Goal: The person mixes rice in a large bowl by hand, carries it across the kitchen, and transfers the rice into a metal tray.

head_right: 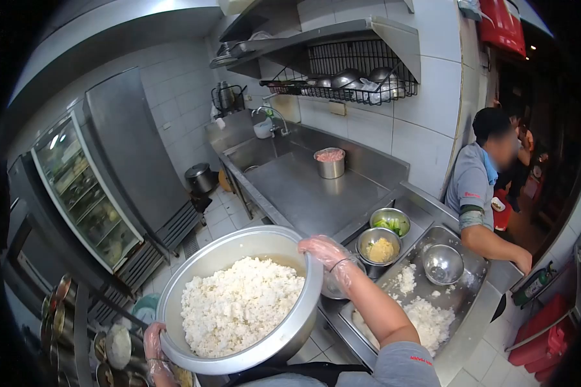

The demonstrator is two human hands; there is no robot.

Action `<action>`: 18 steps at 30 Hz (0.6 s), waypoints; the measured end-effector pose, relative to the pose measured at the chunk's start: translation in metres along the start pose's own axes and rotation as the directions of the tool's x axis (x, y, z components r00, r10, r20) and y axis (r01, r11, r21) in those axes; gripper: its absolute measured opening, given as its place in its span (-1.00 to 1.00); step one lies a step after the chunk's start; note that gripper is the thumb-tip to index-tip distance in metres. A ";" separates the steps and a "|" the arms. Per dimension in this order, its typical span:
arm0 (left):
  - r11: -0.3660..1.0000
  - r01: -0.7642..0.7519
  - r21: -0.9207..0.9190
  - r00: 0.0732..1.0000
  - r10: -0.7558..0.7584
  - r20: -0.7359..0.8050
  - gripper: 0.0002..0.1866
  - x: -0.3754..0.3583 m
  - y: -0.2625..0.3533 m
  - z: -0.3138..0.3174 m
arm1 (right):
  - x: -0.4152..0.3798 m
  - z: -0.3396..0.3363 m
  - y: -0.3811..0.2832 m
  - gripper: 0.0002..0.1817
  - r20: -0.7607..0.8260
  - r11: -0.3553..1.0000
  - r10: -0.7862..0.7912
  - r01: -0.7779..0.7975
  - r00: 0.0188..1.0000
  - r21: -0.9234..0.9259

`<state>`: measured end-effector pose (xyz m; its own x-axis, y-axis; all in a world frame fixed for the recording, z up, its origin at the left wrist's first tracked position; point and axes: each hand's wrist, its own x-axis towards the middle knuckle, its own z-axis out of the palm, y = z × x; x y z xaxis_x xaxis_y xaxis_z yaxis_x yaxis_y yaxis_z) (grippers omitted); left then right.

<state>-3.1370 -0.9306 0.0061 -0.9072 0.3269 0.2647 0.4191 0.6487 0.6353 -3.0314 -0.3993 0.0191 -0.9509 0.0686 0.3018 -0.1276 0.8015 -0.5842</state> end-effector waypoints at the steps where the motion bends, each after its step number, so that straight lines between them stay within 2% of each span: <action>1: 0.998 0.019 -0.065 1.000 -0.019 0.010 -0.82 0.020 0.000 0.006 | 0.006 -0.004 0.007 -0.86 0.003 0.978 -0.134 0.132 0.991 -0.160; 2: 0.990 0.036 -0.133 0.999 -0.033 0.022 -0.82 0.042 0.000 0.013 | 0.015 -0.008 0.012 -0.87 -0.052 0.978 -0.141 0.131 0.989 -0.162; 5: 0.993 -0.061 -0.097 0.990 0.073 0.118 -0.82 0.111 0.008 0.026 | 0.020 -0.032 0.004 -0.88 -0.130 0.982 -0.006 -0.019 0.991 -0.188; 6: 0.983 -0.159 -0.090 0.985 0.164 0.055 -0.82 0.136 0.003 0.041 | 0.028 -0.030 0.014 -0.89 -0.102 0.970 0.070 -0.091 0.992 -0.225; 8: 0.910 0.071 -0.408 0.992 -0.023 0.121 -0.80 0.179 0.007 0.060 | 0.031 -0.027 0.023 -0.89 -0.178 0.959 0.078 -0.123 0.981 -0.254; 11: 0.828 0.240 -0.506 0.962 -0.133 0.239 -0.74 0.230 0.045 0.079 | 0.020 -0.014 0.061 -0.89 -0.248 0.931 0.157 -0.227 0.956 -0.286; 12: 0.897 0.227 -0.379 0.958 -0.135 0.254 -0.76 0.254 0.084 0.066 | 0.021 -0.031 0.067 -0.89 -0.247 0.928 0.230 -0.289 0.941 -0.237; 13: 0.933 0.170 -0.318 0.965 -0.093 0.243 -0.77 0.272 0.085 0.081 | 0.022 -0.028 0.077 -0.90 -0.276 0.914 0.274 -0.339 0.921 -0.222; 15: 0.834 0.308 -0.459 0.932 -0.168 0.320 -0.71 0.297 0.097 0.109 | 0.028 -0.022 0.087 -0.91 -0.335 0.881 0.345 -0.426 0.877 -0.207; 17: 0.755 0.416 -0.508 0.884 -0.203 0.422 -0.72 0.314 0.104 0.130 | 0.034 -0.029 0.099 -0.88 -0.256 0.876 0.408 -0.454 0.876 -0.160; 18: 0.720 0.443 -0.535 0.878 -0.229 0.419 -0.56 0.321 0.103 0.143 | 0.040 -0.033 0.107 -0.86 -0.220 0.876 0.429 -0.463 0.876 -0.133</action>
<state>-3.3805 -0.6605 0.0525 -0.8780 0.4265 -0.2172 -0.1195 0.2442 0.9623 -3.0738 -0.2910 -0.0069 -0.8257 0.5349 0.1792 0.3657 0.7494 -0.5519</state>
